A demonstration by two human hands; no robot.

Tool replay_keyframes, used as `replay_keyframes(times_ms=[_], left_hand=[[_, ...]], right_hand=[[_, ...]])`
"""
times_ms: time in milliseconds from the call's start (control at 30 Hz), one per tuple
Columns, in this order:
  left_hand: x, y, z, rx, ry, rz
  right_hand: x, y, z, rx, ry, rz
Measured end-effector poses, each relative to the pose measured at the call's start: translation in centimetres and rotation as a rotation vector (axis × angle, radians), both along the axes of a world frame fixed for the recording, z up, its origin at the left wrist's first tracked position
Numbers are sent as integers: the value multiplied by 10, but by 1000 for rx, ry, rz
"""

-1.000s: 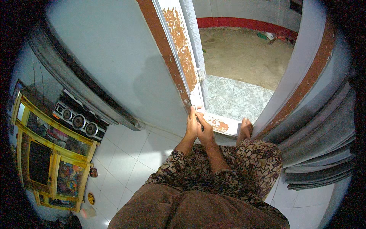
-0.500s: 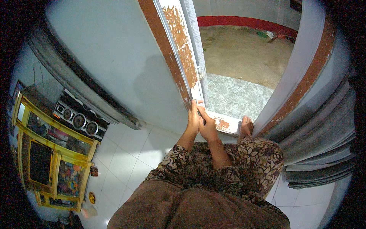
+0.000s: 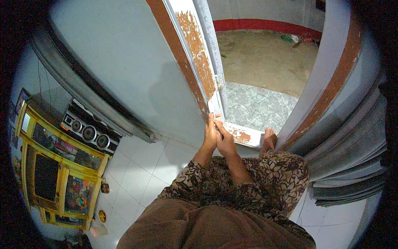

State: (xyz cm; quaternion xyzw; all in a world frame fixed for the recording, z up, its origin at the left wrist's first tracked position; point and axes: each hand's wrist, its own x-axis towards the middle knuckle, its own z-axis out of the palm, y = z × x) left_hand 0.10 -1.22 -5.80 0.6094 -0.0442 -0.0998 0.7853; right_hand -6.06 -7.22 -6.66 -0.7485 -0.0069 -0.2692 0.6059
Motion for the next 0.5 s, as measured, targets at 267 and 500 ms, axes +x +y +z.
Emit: replay_keyframes(times_ms=[267, 500], left_hand=[[4, 0, -1, 17, -19, -23], [-2, 8, -13, 17, 21, 6]], right_hand=[[2, -2, -3, 24, -15, 2], [1, 7, -14, -10, -36, -13]])
